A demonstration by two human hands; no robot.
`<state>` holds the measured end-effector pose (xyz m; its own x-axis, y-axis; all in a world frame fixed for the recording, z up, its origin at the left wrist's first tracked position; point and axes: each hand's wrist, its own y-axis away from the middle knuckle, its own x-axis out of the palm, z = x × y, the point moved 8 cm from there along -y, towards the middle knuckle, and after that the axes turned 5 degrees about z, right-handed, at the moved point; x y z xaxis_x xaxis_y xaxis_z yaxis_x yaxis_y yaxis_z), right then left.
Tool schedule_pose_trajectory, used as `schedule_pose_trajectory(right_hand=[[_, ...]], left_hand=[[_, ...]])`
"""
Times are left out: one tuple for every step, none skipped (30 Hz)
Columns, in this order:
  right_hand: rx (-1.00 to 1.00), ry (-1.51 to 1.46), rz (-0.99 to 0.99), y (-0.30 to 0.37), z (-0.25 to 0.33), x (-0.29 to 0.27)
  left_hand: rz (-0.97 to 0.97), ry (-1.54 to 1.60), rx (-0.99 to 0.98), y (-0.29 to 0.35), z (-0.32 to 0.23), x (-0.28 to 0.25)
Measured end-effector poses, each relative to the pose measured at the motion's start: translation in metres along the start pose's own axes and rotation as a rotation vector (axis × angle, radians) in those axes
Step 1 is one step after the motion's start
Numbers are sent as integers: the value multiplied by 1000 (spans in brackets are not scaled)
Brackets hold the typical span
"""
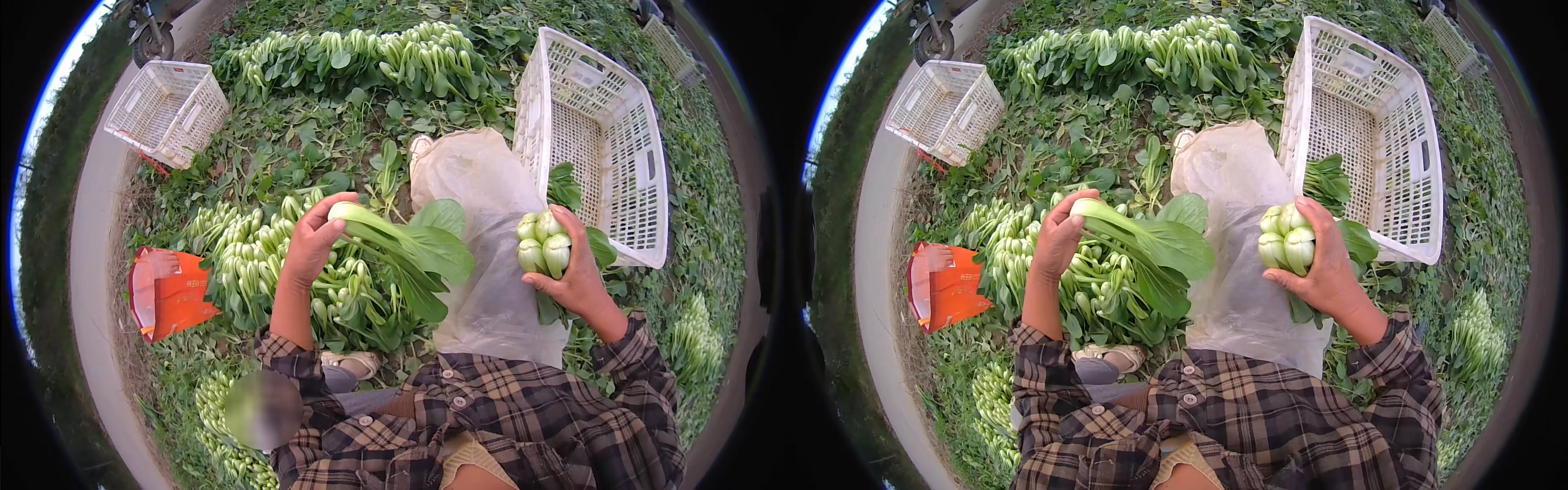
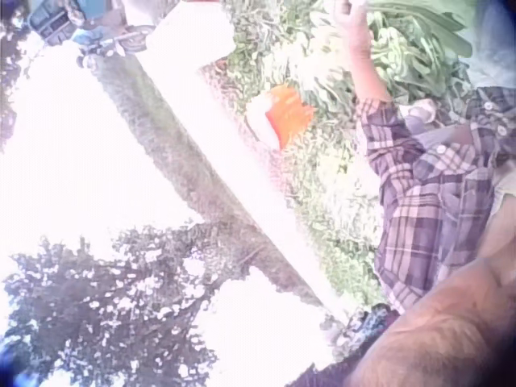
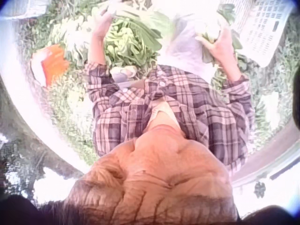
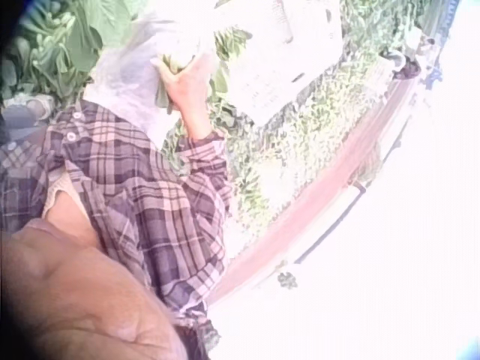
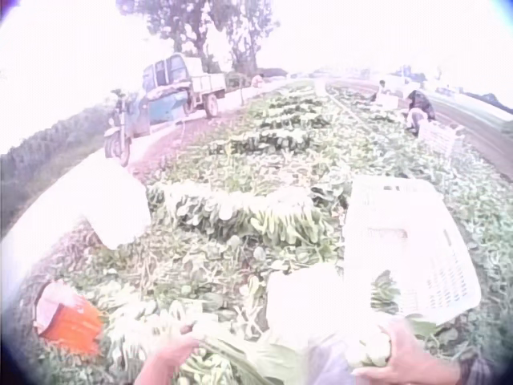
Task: The person gathers small green vegetables from a pile on the ground, arranges them into bundles, and secures them with rubber bands. The person places the finished bundles into a white plastic crate.
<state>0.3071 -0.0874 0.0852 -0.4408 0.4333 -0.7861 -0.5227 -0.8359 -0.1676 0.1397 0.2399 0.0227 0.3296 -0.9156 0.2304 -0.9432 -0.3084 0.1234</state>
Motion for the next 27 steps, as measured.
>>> schedule_pose_trajectory(right_hand=[[-15, 16, 11, -3, 5, 0], [-29, 12, 15, -5, 10, 0], [-54, 5, 16, -7, 15, -1], [-70, 25, 18, -9, 20, 0], [-70, 40, 19, -7, 20, -2], [-75, 44, 22, -6, 23, -2], [-81, 50, 27, -6, 25, -2], [-86, 35, 40, -5, 24, -2], [-77, 24, 56, -4, 22, -3], [-67, 14, 72, -5, 21, -3], [-54, -1, 90, -5, 19, -3], [-51, -30, 111, -5, 18, -2], [-48, -59, 132, -7, 17, -2], [-43, -89, 157, -9, 17, -1], [-50, -107, 182, -10, 16, -1], [-56, -125, 206, -11, 16, -1], [-63, -143, 233, -12, 17, 1], [-98, -100, 254, -12, 22, 1], [-133, -57, 275, -12, 30, 0], [-165, -14, 296, -11, 37, -1], [-166, 35, 307, -11, 40, -1], [-168, 83, 318, -10, 43, 0], [-177, 127, 331, -10, 47, 2], [-166, 121, 330, -12, 51, 3], [-140, 123, 340, -14, 51, 3], [-115, 125, 354, -15, 52, 2], [-107, 110, 373, -17, 54, 8]], left_hand=[[77, 13, -33, 3, 9, 38], [155, 45, -86, 6, 15, 84], [188, 52, -114, 6, 33, 117], [227, 28, -137, 10, 35, 149], [268, 44, -154, 10, 41, 175], [260, 59, -160, 8, 49, 190], [229, 87, -154, 8, 51, 201], [236, 56, -166, 9, 51, 206], [241, 26, -178, 10, 51, 209], [248, 58, -137, 12, 44, 212], [254, 89, -102, 18, 38, 215], [261, 121, -67, 21, 33, 216], [305, 134, -45, 21, 30, 218], [346, 151, -25, 22, 29, 218], [388, 168, -6, 23, 27, 219], [364, 98, 6, 20, 30, 216], [337, 30, 18, 17, 32, 214], [310, -38, 30, 14, 33, 212], [288, -104, -6, 12, 36, 211], [268, -168, -45, 12, 33, 211], [247, -233, -84, 12, 34, 211], [231, -235, -84, 10, 36, 210], [207, -240, -85, 11, 39, 209], [182, -245, -86, 10, 41, 206], [224, -109, -126, 11, 44, 208], [261, 30, -164, 13, 44, 209], [274, 160, -203, 17, 45, 203]])
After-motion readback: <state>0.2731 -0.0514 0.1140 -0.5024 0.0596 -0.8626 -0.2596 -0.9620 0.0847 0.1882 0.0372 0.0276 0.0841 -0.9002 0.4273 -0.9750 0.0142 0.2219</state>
